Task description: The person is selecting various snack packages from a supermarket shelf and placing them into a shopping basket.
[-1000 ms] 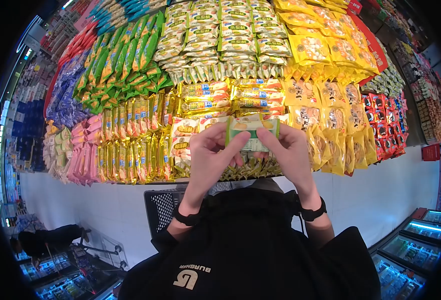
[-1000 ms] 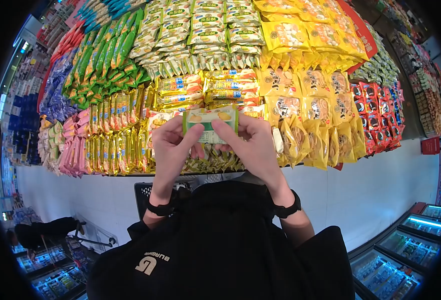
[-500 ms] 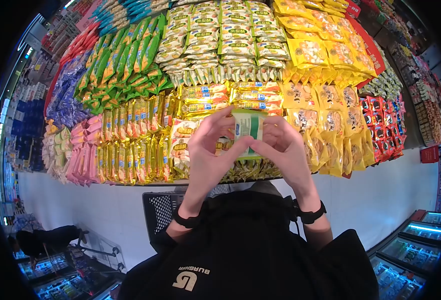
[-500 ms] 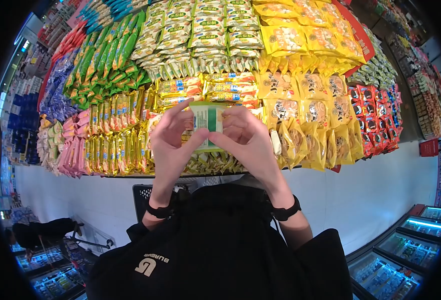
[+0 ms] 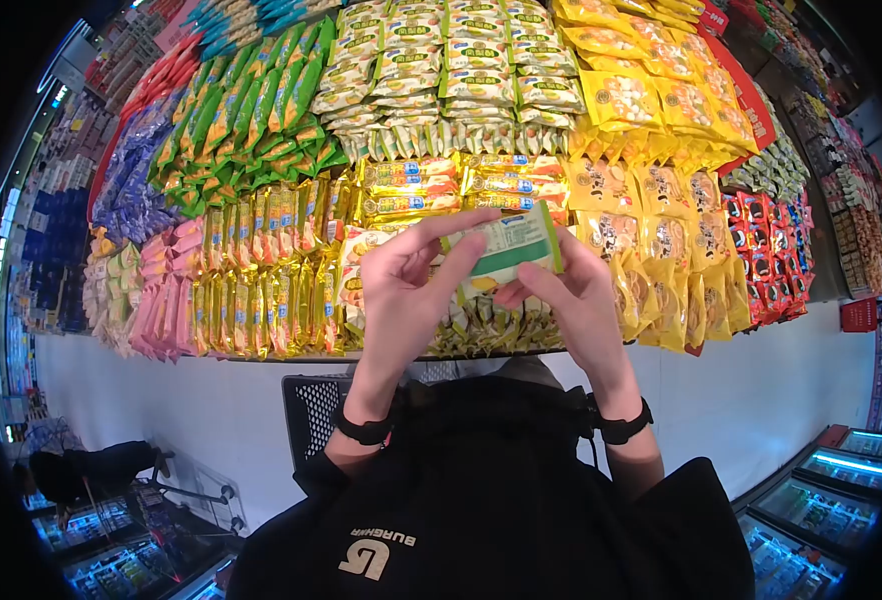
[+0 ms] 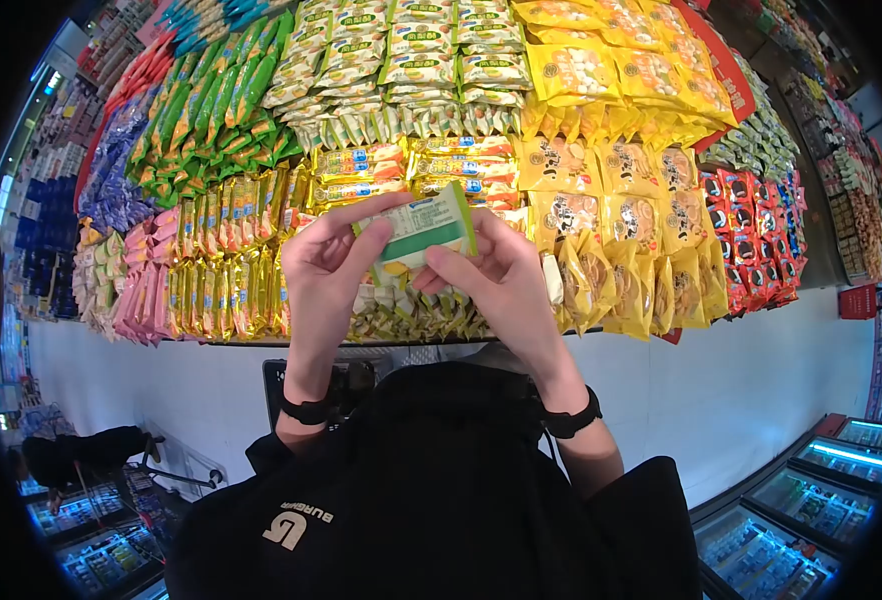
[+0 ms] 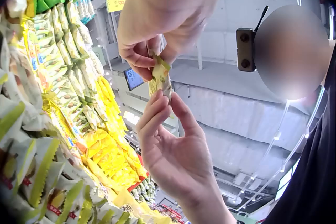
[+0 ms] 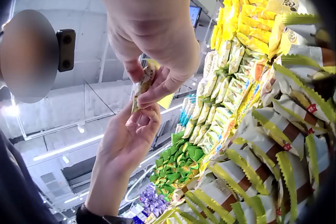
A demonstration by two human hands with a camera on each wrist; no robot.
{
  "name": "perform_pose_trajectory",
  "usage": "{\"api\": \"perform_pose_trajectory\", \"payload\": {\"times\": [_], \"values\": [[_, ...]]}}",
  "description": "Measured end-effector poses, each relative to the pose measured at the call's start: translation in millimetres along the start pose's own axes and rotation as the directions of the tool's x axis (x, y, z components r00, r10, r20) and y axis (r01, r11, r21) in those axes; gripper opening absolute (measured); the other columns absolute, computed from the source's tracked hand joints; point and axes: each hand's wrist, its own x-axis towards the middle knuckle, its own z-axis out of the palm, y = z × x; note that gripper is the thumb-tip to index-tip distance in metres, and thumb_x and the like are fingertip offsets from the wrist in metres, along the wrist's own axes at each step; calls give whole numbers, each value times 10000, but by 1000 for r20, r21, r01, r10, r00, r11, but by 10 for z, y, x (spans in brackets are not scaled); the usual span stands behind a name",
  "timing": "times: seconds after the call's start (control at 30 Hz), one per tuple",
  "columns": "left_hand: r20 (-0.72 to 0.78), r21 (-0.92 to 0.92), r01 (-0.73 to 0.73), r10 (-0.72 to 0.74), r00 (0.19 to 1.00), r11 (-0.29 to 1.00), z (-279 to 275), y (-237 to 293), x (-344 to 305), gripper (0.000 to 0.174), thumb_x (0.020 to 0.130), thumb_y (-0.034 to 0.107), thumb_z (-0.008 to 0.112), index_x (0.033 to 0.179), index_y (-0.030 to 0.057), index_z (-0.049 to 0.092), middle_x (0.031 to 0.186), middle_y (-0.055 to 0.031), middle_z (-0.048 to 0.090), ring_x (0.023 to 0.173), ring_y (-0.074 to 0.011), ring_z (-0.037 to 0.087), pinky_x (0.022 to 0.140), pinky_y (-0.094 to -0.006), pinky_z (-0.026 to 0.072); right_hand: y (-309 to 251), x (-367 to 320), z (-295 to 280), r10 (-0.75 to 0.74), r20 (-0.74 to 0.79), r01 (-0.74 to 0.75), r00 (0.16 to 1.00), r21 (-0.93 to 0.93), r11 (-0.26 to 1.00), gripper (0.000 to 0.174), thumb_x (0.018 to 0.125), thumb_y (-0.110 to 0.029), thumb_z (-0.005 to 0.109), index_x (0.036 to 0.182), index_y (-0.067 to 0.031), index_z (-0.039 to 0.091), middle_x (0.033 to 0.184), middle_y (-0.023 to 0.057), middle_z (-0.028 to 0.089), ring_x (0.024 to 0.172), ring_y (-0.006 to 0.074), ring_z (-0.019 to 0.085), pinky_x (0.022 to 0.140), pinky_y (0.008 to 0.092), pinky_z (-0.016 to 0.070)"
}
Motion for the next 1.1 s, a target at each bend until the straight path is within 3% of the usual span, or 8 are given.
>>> {"api": "perform_pose_trajectory", "payload": {"times": [0.13,0.43,0.5,0.6,0.67,0.8,0.9,1.1], "values": [[-19,-147,-5,2,1000,989,82,56,36,253,947,-26,590,1195,-73,617,1121,-158,693,947,-122,658,809,-239,544,-2,-6,28,26,34,-28,999,67,997,344,960,-81,604,1257,68,516,982,141,697,833,189,707,747,292,572],[27,-115,8,-5,1000,993,35,21,45,250,936,-29,606,1183,-63,622,1128,-139,694,957,-111,644,786,-257,549,-8,-21,23,30,7,-31,1000,74,997,316,959,-78,602,1229,70,531,997,141,702,847,198,714,755,295,578],[15,5,-35,35,999,999,20,-42,31,247,925,-26,625,1170,-39,641,1116,-113,693,929,-96,629,735,-252,534,27,-7,40,1,-57,4,998,90,996,304,944,-69,629,1210,57,550,1005,132,705,850,189,712,752,291,575],[-9,352,-209,227,974,912,35,-132,24,247,909,-14,651,1155,-3,666,1097,-83,685,893,-82,608,687,-248,509,154,19,12,-236,-203,202,950,-174,964,226,902,-43,680,1109,26,621,1032,126,709,840,166,707,746,274,566],[-21,500,-202,245,969,842,67,-133,-17,249,902,29,683,1150,9,673,1075,-79,667,872,-83,604,681,-240,499,120,12,39,-512,-124,369,850,-553,747,199,845,-9,712,1035,-4,655,1044,112,711,855,180,705,747,278,564],[-41,-12,75,-75,996,997,142,-123,-95,294,915,58,684,1199,-11,647,1127,-71,670,863,-73,600,685,-220,489,93,38,32,-740,278,549,612,-824,145,214,749,-2,751,948,-49,688,1093,73,706,926,231,688,770,312,550],[13,-72,166,-165,986,984,153,-21,-105,328,931,57,663,1246,-22,618,1172,-75,668,901,-66,611,715,-202,490,150,15,-7,-715,384,560,584,-828,12,256,718,-29,763,959,-71,689,1155,50,686,1036,247,642,796,344,525],[48,-67,209,-207,977,976,-10,-146,-122,389,921,5,655,1297,-20,562,1127,-66,692,949,-68,634,804,-208,496,-17,-72,-15,-487,447,547,750,-834,77,220,753,-71,750,963,-74,684,1263,40,623,1160,234,559,875,374,481]]}}
